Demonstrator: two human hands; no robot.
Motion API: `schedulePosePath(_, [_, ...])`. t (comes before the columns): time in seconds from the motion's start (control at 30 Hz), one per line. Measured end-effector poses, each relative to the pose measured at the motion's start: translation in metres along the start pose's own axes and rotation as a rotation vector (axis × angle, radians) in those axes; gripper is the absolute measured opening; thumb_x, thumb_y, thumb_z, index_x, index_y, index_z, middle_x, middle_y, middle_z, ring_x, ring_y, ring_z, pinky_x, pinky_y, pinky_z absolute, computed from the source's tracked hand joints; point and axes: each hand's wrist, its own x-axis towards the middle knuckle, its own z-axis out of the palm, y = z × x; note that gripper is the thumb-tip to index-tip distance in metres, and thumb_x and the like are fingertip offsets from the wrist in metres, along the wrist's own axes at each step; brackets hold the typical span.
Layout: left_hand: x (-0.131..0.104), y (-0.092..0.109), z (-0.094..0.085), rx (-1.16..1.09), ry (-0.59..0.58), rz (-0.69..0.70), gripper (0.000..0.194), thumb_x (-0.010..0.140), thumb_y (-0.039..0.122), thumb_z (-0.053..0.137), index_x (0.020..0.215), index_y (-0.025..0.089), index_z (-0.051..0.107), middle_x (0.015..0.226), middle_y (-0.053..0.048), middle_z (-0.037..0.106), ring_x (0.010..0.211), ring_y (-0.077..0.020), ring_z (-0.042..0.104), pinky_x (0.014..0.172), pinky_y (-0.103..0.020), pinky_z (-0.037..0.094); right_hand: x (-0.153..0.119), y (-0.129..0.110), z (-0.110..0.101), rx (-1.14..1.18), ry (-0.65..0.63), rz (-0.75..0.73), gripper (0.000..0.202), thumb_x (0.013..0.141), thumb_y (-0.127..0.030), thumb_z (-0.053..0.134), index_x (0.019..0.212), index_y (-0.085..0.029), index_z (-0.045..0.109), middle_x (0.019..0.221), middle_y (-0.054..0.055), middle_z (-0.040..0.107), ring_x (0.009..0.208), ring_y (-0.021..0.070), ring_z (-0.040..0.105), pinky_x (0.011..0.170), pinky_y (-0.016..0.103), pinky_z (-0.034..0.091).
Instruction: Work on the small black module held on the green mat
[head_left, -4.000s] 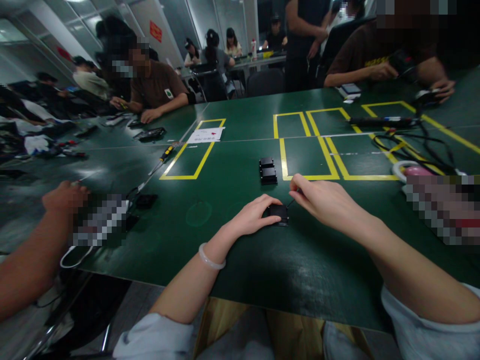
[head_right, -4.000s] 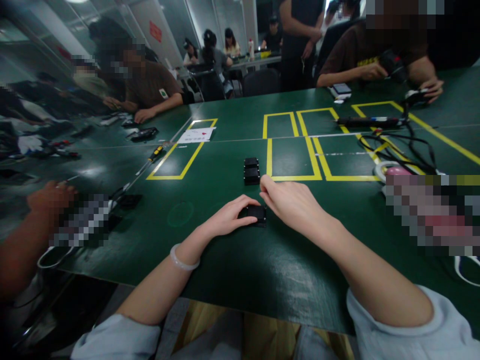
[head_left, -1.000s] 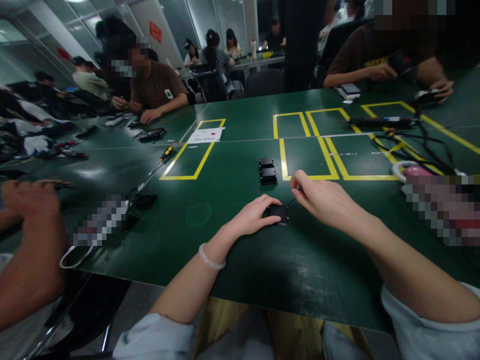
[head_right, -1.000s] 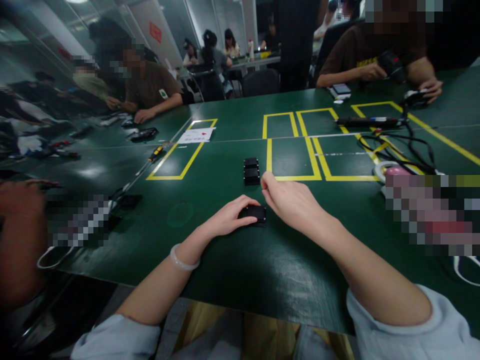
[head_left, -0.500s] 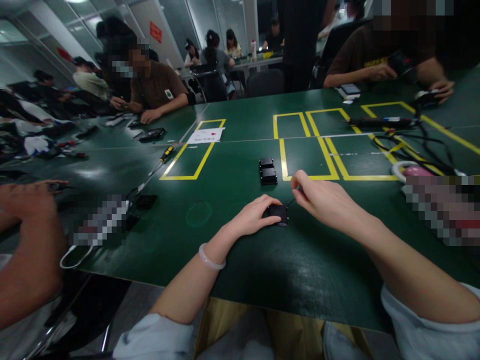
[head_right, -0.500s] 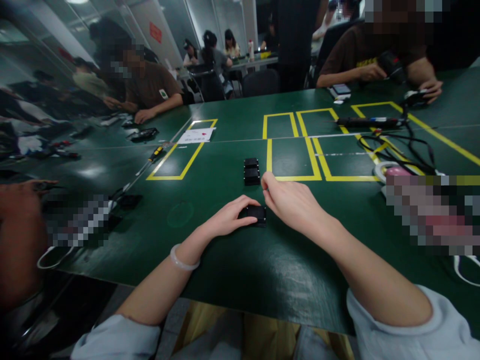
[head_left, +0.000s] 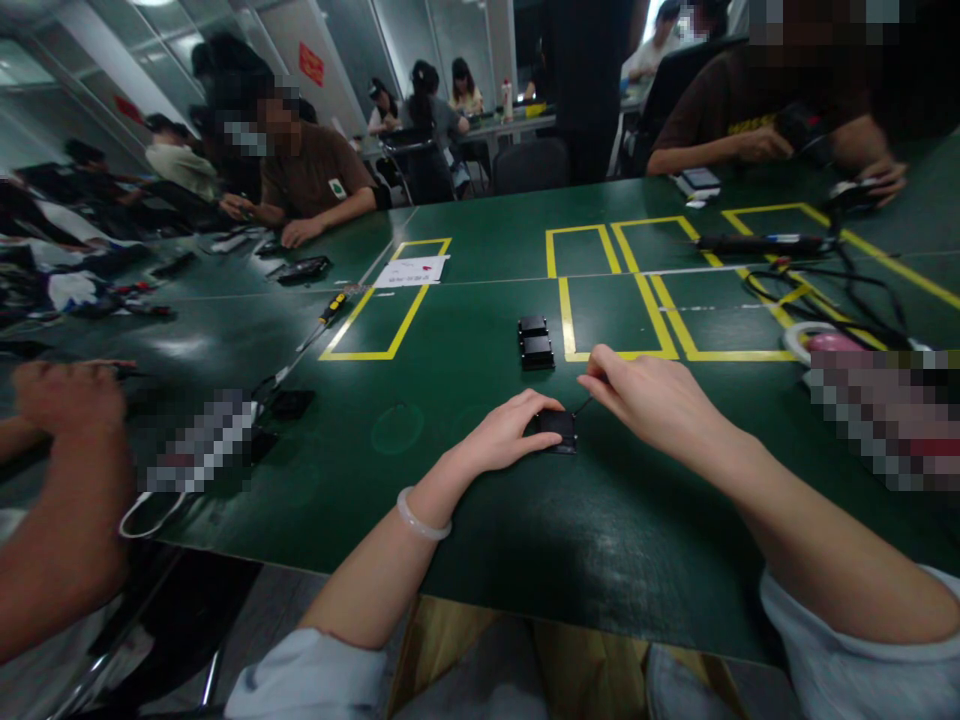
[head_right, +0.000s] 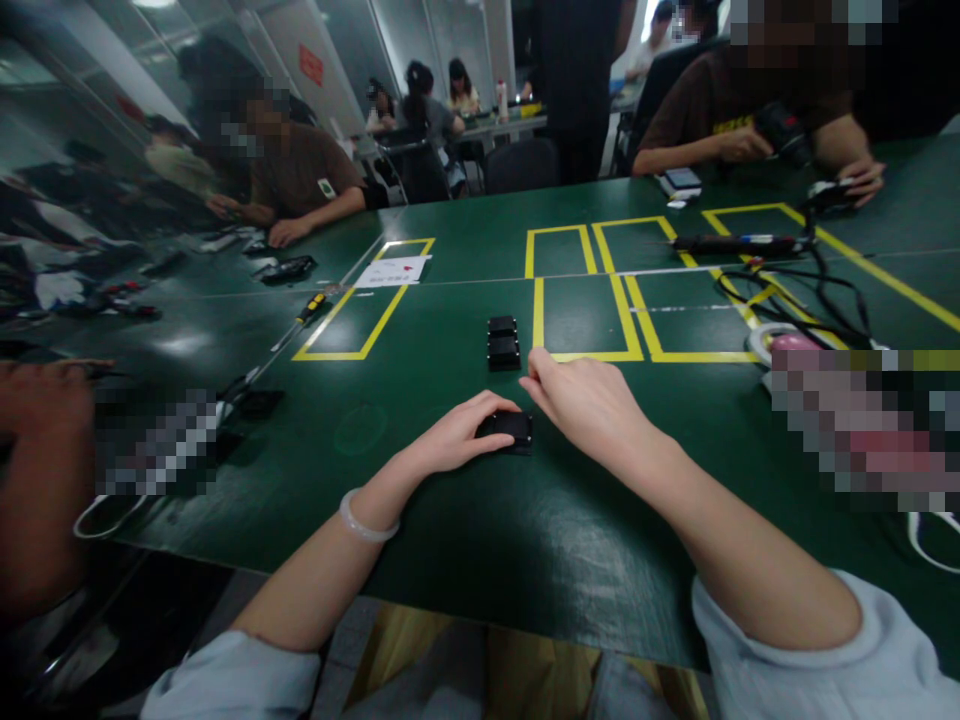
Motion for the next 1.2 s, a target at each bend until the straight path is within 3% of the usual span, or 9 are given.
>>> schedulePosePath(0.2, [0.0003,0.0007,-0.0006,0.001,-0.003,0.000,0.033,0.092,0.038,0.057,0.122,0.022,0.055,0.114,-0.007,0.058,0.107,-0.0234,0.057,0.093,-0.036,0.045,0.0016,0.0014,0.0028,0.021,0.003,0.010,0.028,0.098,-0.039,0.032,0.100,-0.019,0.051,0.073,0.006,0.067,0.062,0.0210,0.061,0.050,0.028,0.023])
schedulePosePath(0.43, [0.0000,-0.0016,0.0003,0.006,0.003,0.012,0.033,0.093,0.039,0.057,0.121,0.022,0.055,0.114,-0.007,0.058,0.108,-0.0234,0.056,0.093,-0.035,0.044,-0.0001,0.0025,0.0037,0.197,0.020,-0.022,0.021,0.095,-0.030,0.033,0.107,-0.018,0.044,0.078,0.004,0.065,0.059,0.0166,0.055,0.052,0.027,0.027])
schedulePosePath(0.7, [0.0004,-0.0014,0.0005,0.013,-0.002,0.016,0.033,0.093,0.038,0.057,0.121,0.022,0.055,0.114,-0.007,0.058,0.108,-0.0233,0.056,0.094,-0.036,0.044,0.0015,0.0015,0.0037,0.147,0.015,0.009,0.022,0.096,-0.038,0.033,0.097,-0.020,0.047,0.072,0.003,0.062,0.060,0.0175,0.055,0.051,0.027,0.025])
schedulePosePath(0.97, [0.0003,-0.0017,0.0009,0.012,0.005,0.012,0.033,0.093,0.038,0.058,0.121,0.022,0.055,0.113,-0.007,0.057,0.108,-0.0232,0.056,0.093,-0.035,0.045,-0.0011,0.0013,0.0009,0.226,0.013,-0.005,0.018,0.092,-0.030,0.037,0.106,-0.019,0.043,0.077,0.002,0.062,0.060,0.0164,0.054,0.052,0.027,0.028])
schedulePosePath(1.2, [0.0002,-0.0009,0.0003,-0.001,0.005,0.021,0.033,0.093,0.038,0.057,0.122,0.022,0.055,0.114,-0.007,0.057,0.108,-0.0232,0.056,0.094,-0.035,0.044,0.0014,0.0015,0.0051,0.168,0.016,0.011,0.022,0.096,-0.040,0.033,0.098,-0.021,0.046,0.072,0.002,0.061,0.059,0.0173,0.054,0.051,0.027,0.025])
